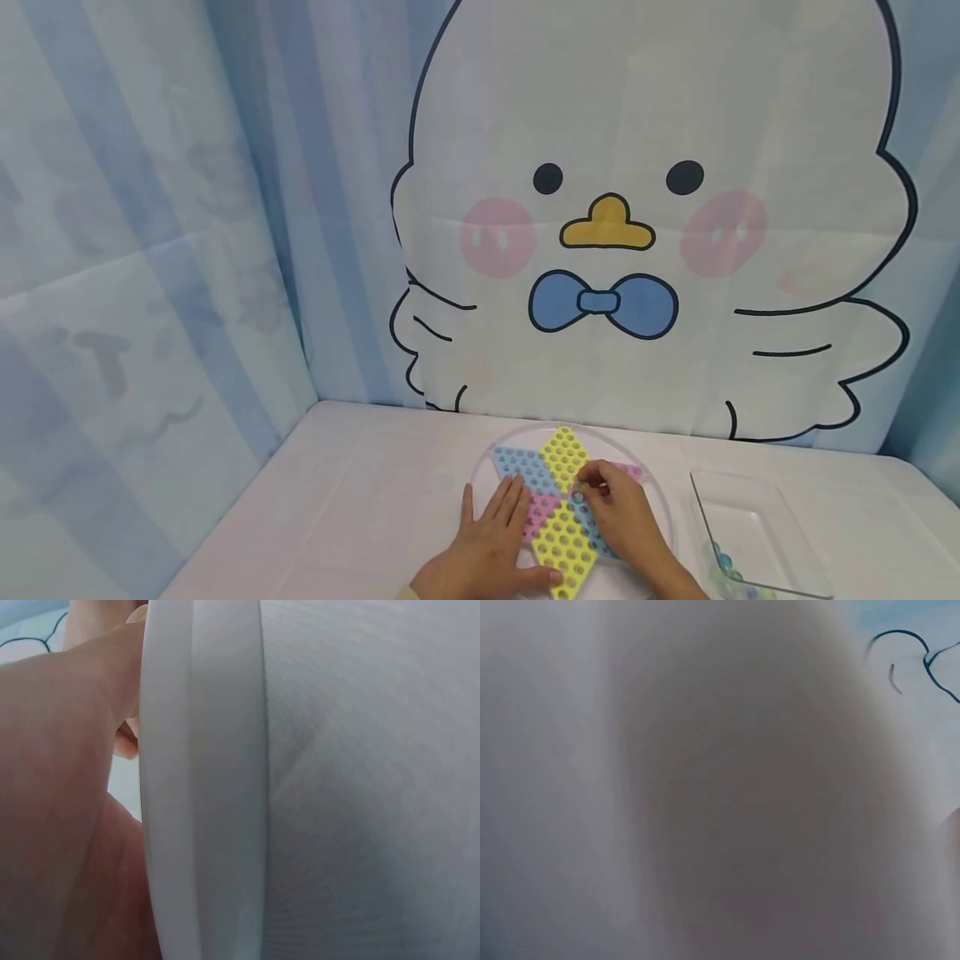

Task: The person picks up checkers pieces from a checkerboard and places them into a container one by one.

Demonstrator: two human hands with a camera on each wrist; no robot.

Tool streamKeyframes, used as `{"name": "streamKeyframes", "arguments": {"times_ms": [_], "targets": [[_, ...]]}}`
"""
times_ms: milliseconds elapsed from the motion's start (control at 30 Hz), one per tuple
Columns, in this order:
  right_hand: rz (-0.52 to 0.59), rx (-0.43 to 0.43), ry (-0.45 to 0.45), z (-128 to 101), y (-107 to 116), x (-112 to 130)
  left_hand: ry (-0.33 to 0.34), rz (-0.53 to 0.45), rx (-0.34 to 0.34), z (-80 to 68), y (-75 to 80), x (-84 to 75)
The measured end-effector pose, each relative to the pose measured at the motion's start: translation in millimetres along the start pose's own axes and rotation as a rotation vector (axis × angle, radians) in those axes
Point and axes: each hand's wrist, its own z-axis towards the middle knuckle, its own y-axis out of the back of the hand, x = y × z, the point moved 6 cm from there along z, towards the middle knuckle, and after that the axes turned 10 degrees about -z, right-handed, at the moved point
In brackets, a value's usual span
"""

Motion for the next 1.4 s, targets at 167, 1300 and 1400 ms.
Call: {"name": "streamKeyframes", "arguments": {"times_ms": [167,1300,1400], "targets": [[0.006,0.014,-0.016,0,1,-1,0.006,-0.019,0.004,1.3,-1.3,0.6],[0.068,0.014,-0.120,1,28,-8,-0.010,0.006,-0.011,-0.5,-0.3,0.2],[0.053,-0.003,-0.109,3,35,-7,-0.006,-0.003,-0.008,0.2,-0.5,1.2]]}}
